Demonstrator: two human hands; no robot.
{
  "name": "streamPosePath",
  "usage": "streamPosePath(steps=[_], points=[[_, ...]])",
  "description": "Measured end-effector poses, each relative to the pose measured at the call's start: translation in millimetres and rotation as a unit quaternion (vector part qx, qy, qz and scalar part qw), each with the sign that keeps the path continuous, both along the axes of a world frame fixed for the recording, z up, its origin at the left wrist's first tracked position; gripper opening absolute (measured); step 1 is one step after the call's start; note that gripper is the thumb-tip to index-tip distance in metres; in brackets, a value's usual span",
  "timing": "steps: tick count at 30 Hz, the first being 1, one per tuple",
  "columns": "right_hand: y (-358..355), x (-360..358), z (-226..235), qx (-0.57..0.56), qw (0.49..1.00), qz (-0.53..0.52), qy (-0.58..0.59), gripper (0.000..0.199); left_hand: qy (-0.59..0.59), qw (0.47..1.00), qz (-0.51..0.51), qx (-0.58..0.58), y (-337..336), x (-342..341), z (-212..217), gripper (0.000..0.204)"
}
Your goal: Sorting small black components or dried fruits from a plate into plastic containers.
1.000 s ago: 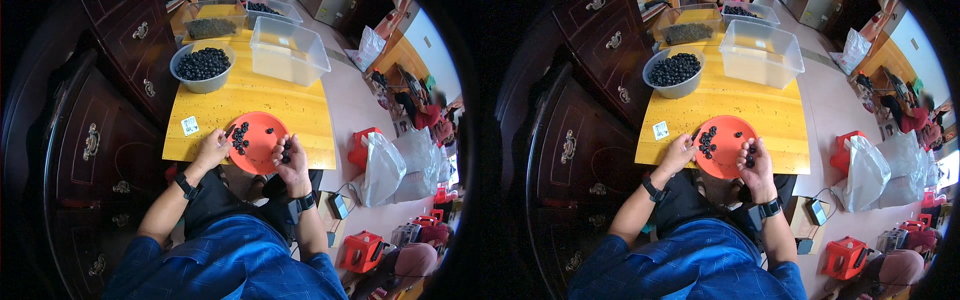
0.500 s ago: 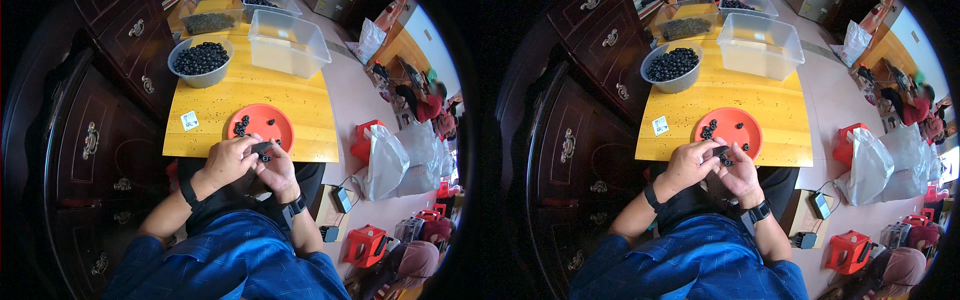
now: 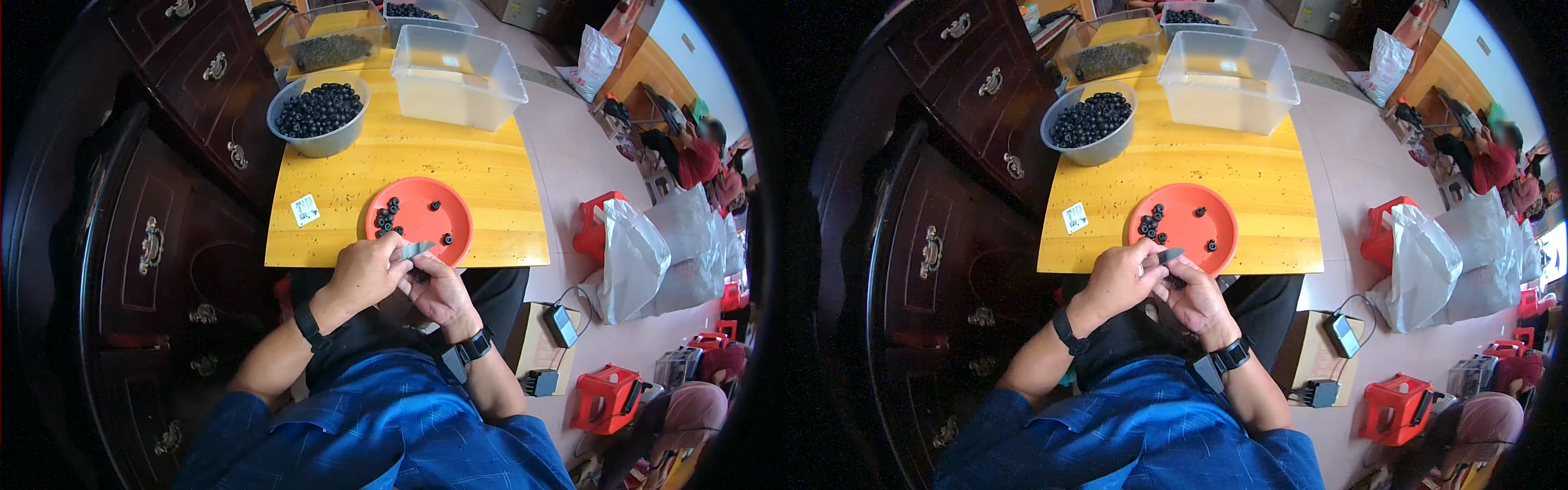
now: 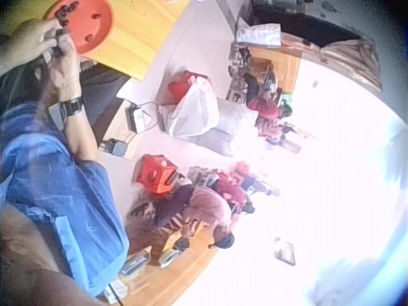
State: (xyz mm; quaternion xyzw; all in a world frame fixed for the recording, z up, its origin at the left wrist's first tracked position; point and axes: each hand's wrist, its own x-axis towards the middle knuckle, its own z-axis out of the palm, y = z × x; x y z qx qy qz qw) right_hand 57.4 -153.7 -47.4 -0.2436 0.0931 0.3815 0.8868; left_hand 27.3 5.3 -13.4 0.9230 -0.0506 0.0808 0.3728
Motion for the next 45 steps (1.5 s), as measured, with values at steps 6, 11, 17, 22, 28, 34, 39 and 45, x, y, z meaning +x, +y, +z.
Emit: streamPosePath(steps=[6,11,17,22,28,34,39,45], points=[[-3,1,-17,0.074,0.997,0.024,0.027,0.019,-0.040,0.993,0.046,-0.106,-6,-2,1,0.017],[-1,-1,-18,0.046,0.998,0.011,0.032,0.015,-0.025,0.988,0.004,-0.153,-11,-4,9,0.013],[0,-3,-15,0.047,0.999,-0.002,0.008,0.017,-0.048,0.968,-0.011,-0.247,-13,-5,5,0.017],[-1,-4,-16,0.116,0.990,0.026,0.079,0.015,-0.101,0.971,0.004,-0.218,-14,-4,0,0.016],[-2,0,-11,0.108,0.992,0.011,0.064,0.010,-0.163,0.975,0.000,-0.151,-15,-3,2,0.020],[3,-3,-3,0.052,0.998,-0.028,-0.001,0.012,-0.168,0.967,0.000,-0.194,-12,-4,-7,0.020],[0,0,3,0.025,0.998,-0.057,-0.012,0.018,-0.053,0.979,0.026,-0.195,-4,-3,8,0.021],[-2,0,0,-0.010,0.995,-0.063,-0.072,0.021,-0.027,0.985,-0.053,-0.162,11,2,14,0.029]])
